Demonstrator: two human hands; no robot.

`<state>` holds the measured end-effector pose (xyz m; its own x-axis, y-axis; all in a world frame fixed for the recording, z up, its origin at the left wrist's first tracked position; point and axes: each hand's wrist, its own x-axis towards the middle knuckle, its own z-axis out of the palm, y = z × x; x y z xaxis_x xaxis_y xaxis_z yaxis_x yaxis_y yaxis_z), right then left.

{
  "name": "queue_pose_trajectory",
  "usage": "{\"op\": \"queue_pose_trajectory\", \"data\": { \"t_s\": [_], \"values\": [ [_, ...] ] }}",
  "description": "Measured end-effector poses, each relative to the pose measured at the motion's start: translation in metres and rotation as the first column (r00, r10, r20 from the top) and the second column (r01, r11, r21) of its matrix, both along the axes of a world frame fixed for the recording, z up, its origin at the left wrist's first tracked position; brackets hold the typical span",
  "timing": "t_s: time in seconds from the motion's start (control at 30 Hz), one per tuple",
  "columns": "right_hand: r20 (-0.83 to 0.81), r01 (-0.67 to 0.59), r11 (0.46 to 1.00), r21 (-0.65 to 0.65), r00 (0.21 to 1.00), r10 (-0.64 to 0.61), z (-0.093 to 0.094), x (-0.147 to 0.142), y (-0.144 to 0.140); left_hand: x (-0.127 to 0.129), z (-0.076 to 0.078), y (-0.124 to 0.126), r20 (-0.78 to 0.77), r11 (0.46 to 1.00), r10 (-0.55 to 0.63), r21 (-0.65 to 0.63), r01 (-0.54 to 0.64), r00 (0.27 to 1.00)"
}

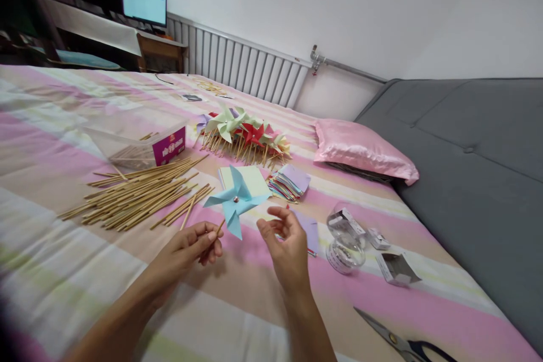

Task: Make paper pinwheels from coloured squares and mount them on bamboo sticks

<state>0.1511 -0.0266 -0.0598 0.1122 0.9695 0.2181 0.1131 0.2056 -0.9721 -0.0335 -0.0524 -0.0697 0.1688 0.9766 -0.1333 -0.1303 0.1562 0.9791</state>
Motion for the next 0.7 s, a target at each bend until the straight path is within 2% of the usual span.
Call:
{"op": "queue_pose_trajectory", "data": {
  "t_s": [0.1,0.23,0.37,0.7],
  "values": [
    [-0.046,-0.183,0.966,-0.185,0.983,0.177,-0.004,-0.009,-0.001,0.002,0.001,-0.001,0.005,1.0,-0.016,0.009,0.016,1.0],
    [-0.076,-0.271,0.938,-0.214,0.962,0.261,-0.006,-0.016,-0.003,0.005,0.003,-0.002,0.0,1.0,-0.015,-0.001,0.015,1.0],
    [-0.062,-0.245,0.953,-0.178,0.969,0.237,-0.007,-0.013,-0.003,0.004,0.002,-0.001,-0.008,1.0,-0.025,-0.01,0.025,1.0],
    [0.063,-0.053,0.997,-0.053,0.996,0.056,-0.008,-0.001,0.004,0.002,0.001,0.0,-0.031,0.999,-0.037,-0.015,0.037,0.999]
  ]
}}
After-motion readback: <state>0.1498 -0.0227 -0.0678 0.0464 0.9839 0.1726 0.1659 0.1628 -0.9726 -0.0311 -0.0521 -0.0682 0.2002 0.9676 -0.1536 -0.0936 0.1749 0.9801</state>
